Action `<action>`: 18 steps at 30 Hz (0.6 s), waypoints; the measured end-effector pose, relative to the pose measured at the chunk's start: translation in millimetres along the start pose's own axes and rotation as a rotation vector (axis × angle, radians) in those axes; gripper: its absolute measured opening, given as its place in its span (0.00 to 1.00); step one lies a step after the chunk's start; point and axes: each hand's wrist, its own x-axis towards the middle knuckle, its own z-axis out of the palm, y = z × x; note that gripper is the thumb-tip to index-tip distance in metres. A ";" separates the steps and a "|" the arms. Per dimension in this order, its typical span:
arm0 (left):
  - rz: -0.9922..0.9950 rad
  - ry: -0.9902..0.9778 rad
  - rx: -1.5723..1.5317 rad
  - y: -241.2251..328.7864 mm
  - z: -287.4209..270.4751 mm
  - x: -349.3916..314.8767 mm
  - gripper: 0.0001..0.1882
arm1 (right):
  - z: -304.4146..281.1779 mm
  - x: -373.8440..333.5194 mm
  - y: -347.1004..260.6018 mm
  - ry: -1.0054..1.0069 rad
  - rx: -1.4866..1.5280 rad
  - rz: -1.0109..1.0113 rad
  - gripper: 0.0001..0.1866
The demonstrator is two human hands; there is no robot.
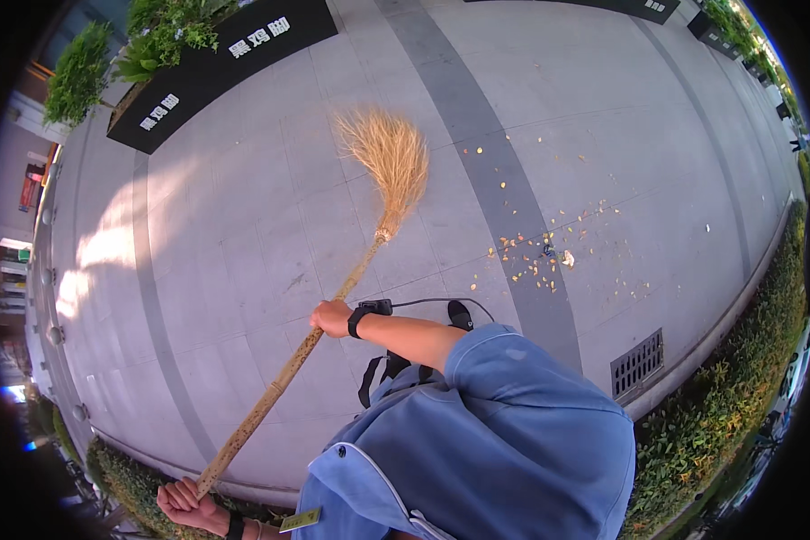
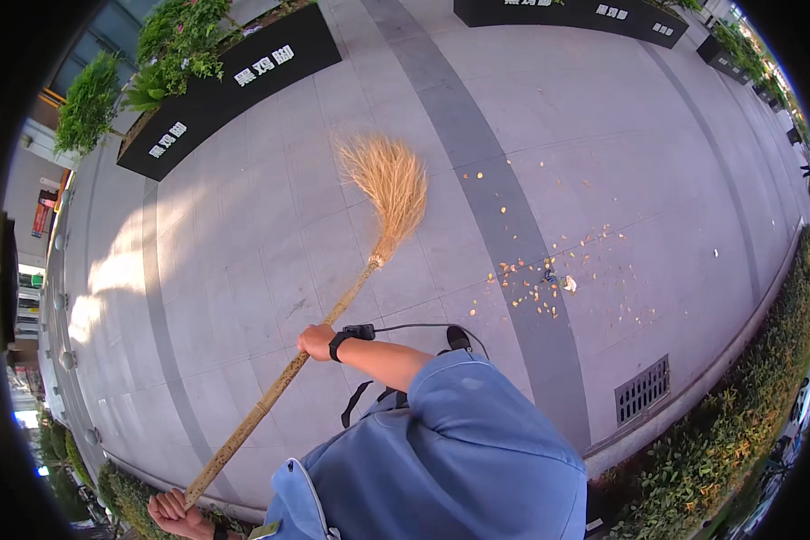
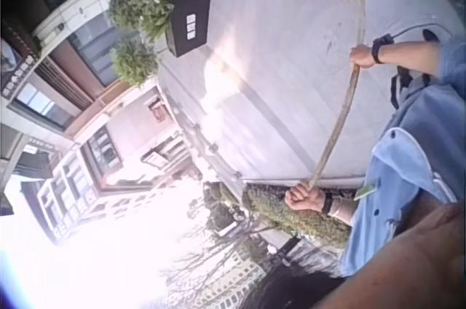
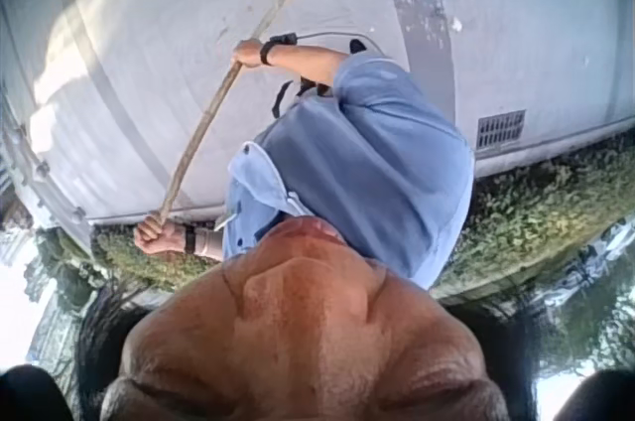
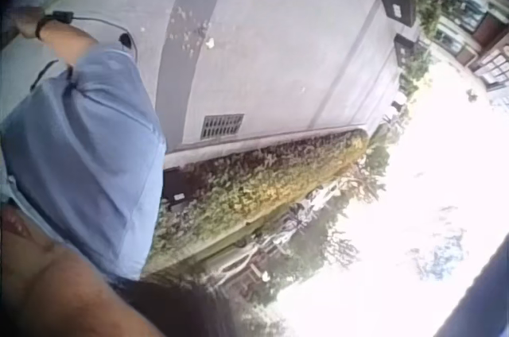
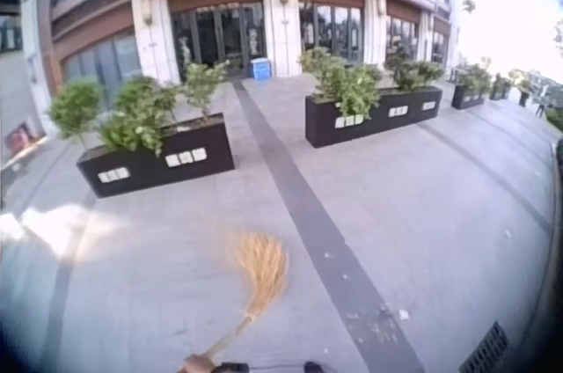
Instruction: Sweep debris on the pavement using a broom.
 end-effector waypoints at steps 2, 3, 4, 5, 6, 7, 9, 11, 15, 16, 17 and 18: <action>-0.040 -0.085 -0.002 -19.5 26.8 15.5 0.24 | -27.3 -58.3 17.6 0.040 0.022 0.110 0.05; -0.076 -0.037 -0.007 -39.6 50.2 20.4 0.24 | -39.2 -88.5 32.2 0.078 0.037 0.164 0.05; -0.130 -0.031 -0.021 -66.3 79.8 22.9 0.24 | -52.5 -120.0 51.4 0.082 0.032 0.235 0.05; -0.240 -0.147 -0.100 -93.9 90.0 28.6 0.24 | -64.6 -152.8 71.8 0.084 0.032 0.300 0.05; -0.339 -0.175 -0.150 -128.6 116.3 26.1 0.24 | -77.0 -188.1 94.7 0.076 -0.009 0.399 0.05; -0.397 -0.168 -0.136 -165.1 147.9 16.0 0.23 | -83.4 -225.9 124.6 0.075 -0.067 0.456 0.06; -0.550 -0.144 -0.081 -232.3 209.6 -17.5 0.21 | -106.6 -303.8 174.6 0.032 -0.125 0.609 0.09; -0.691 -0.243 -0.075 -285.4 260.5 -57.5 0.21 | -131.7 -378.0 211.5 0.039 -0.149 0.843 0.10; -0.782 -0.393 -0.173 -328.8 306.6 -74.1 0.21 | -186.3 -443.4 213.9 0.078 -0.306 0.965 0.08; -0.799 -0.367 -0.224 -330.4 311.5 -68.0 0.21 | -205.0 -447.8 203.3 0.053 -0.340 0.995 0.08; -0.806 -0.361 -0.236 -329.3 311.2 -59.1 0.21 | -214.2 -442.8 201.1 0.045 -0.352 1.001 0.08; -0.763 -0.363 -0.258 -327.4 309.1 -47.6 0.21 | -221.0 -431.5 198.8 0.143 -0.374 0.962 0.06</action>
